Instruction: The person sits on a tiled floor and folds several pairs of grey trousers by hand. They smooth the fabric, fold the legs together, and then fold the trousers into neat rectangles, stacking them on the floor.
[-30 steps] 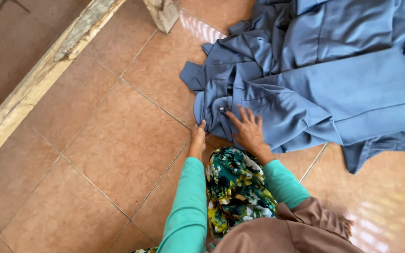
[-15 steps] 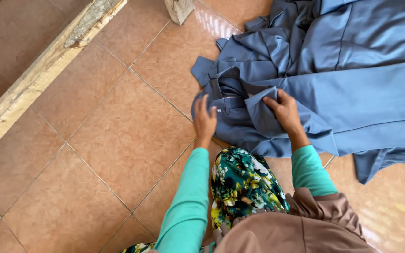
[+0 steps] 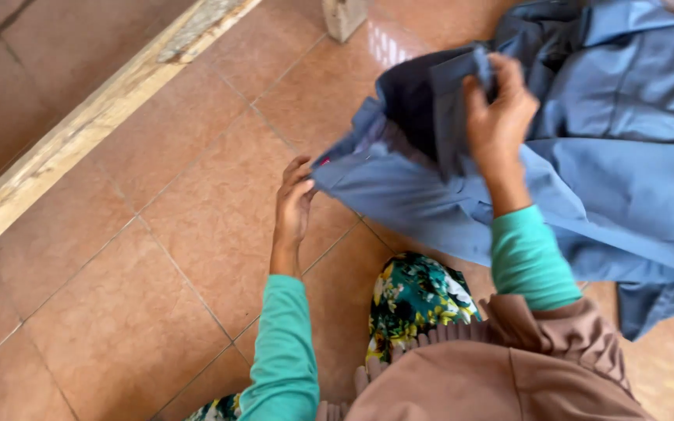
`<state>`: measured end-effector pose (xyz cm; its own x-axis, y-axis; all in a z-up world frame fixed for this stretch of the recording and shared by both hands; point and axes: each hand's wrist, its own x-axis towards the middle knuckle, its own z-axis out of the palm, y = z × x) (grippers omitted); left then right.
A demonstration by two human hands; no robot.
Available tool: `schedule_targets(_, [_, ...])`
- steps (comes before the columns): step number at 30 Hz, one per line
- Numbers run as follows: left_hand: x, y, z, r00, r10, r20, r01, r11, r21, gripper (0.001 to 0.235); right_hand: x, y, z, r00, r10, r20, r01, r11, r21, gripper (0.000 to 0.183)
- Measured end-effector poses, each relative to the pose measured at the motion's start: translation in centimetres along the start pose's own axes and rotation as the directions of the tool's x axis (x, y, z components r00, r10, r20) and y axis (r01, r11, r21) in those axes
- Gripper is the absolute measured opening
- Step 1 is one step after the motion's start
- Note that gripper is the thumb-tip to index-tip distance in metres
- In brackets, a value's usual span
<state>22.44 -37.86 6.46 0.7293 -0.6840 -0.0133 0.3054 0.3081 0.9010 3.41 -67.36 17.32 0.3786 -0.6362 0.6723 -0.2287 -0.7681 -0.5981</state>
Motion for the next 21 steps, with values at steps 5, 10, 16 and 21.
schedule_targets(5, [-5.0, -9.1, -11.2, 0.882, -0.178, -0.436, 0.063, 0.962, -0.267, 0.047, -12.6, -10.2, 10.5, 0.958, 0.016, 0.285, -0.081, 0.973, 0.215, 0.038])
schedule_targets(10, [-10.6, -23.3, -19.8, 0.617, -0.215, -0.757, 0.431, 0.897, 0.097, 0.044, -29.1, -7.8, 20.1, 0.645, 0.097, 0.758, -0.125, 0.992, -0.021, 0.036])
schedule_targets(16, [-9.8, -21.6, -21.3, 0.58, -0.156, -0.799, 0.43, 0.892, 0.139, 0.031, -25.6, -9.9, 19.4, 0.818, 0.233, 0.526, -0.309, 0.949, 0.06, 0.035])
schedule_targets(21, [-11.0, -12.3, -15.0, 0.589, -0.247, -0.77, 0.304, 0.95, -0.073, 0.041, -28.7, -14.3, 19.4, 0.599, -0.196, 0.776, 0.136, 0.98, 0.142, 0.073])
